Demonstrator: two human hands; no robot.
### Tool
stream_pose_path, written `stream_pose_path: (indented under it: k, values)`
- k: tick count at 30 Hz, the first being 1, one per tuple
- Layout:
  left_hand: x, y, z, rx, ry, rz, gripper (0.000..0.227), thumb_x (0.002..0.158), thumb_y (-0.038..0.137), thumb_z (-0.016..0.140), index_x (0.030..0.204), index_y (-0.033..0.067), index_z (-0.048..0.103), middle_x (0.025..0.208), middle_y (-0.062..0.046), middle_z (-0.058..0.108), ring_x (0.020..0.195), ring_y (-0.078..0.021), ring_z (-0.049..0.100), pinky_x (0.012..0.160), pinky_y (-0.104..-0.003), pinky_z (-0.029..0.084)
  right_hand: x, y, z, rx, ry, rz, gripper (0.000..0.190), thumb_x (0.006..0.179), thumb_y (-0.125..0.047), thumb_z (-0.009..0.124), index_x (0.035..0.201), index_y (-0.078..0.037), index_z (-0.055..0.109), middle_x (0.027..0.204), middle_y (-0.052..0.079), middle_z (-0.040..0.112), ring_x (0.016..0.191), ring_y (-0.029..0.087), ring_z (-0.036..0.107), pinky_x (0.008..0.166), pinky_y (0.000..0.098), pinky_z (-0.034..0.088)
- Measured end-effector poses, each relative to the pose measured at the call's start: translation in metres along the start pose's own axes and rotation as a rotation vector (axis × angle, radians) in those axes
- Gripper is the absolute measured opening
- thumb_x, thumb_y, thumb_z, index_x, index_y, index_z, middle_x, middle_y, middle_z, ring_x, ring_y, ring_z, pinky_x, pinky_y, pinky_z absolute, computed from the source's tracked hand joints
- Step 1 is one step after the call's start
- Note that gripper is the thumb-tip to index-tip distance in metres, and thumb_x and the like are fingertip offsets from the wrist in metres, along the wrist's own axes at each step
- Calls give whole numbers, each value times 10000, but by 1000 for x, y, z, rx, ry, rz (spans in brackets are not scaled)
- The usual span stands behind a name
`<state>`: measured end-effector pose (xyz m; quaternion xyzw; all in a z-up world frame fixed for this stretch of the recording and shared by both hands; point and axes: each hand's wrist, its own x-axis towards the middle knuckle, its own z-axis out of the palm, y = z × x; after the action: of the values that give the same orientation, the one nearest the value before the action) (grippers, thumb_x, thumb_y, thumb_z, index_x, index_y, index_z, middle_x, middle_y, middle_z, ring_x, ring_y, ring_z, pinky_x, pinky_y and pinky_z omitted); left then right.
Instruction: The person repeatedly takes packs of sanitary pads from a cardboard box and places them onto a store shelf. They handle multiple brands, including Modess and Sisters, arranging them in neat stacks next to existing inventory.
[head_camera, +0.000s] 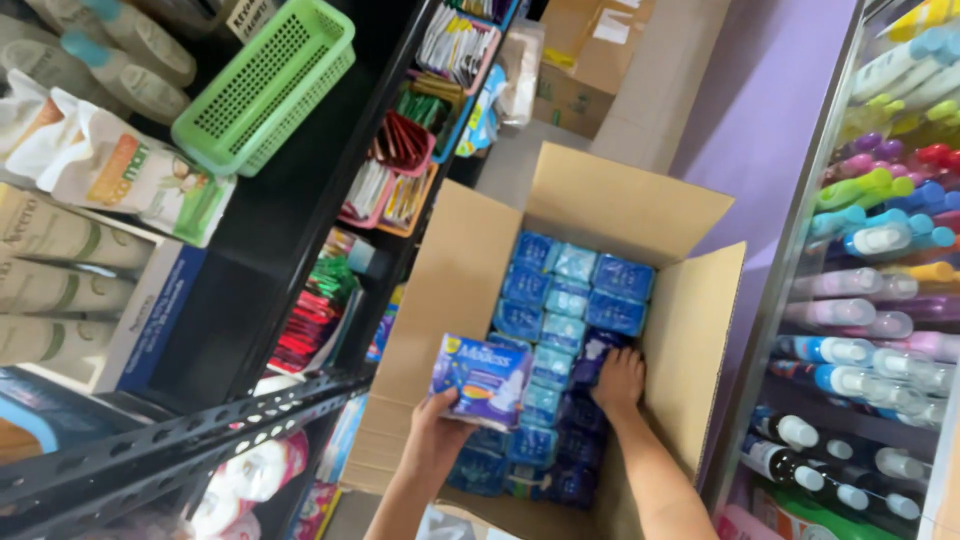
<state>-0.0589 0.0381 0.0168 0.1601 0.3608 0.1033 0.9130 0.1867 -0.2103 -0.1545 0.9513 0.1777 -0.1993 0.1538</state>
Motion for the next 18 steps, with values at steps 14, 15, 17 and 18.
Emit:
stream_pose_path:
  k: [14, 15, 17, 18]
  values:
    - [-20, 5, 20, -58, 20, -66, 407, 892, 193, 597, 1279, 69, 569, 1232, -116, 678, 1150, -283, 645, 961, -563, 553, 28, -4, 100, 990, -82, 368, 1264, 596, -558, 886, 1553, -90, 206, 1340, 320, 562, 1231, 478, 575, 1030, 518, 491]
    - [-23, 6, 26, -2, 52, -26, 424, 876, 167, 598, 1294, 108, 562, 1230, -101, 672, 1135, -274, 647, 934, -560, 566, 27, -11, 95, 1025, -93, 403, 1358, 514, -529, 943, 1539, -85, 169, 1355, 300, 546, 1243, 459, 566, 1036, 506, 485]
    - [-26, 6, 32, 21, 32, -10, 457, 855, 137, 618, 1307, 106, 559, 1229, -106, 671, 1133, -276, 658, 926, -544, 577, 39, -15, 121, 1047, -75, 494, 1268, 502, -478, 951, 1495, -66, 280, 1353, 292, 576, 1244, 453, 589, 1048, 503, 494]
    - [-30, 7, 34, 52, 18, -10, 493, 834, 108, 637, 1320, 103, 555, 1228, -112, 670, 1131, -278, 669, 917, -528, 588, 40, -18, 135, 1069, -68, 602, 1181, 489, -428, 961, 1452, -50, 391, 1352, 283, 607, 1245, 446, 613, 1059, 501, 504]
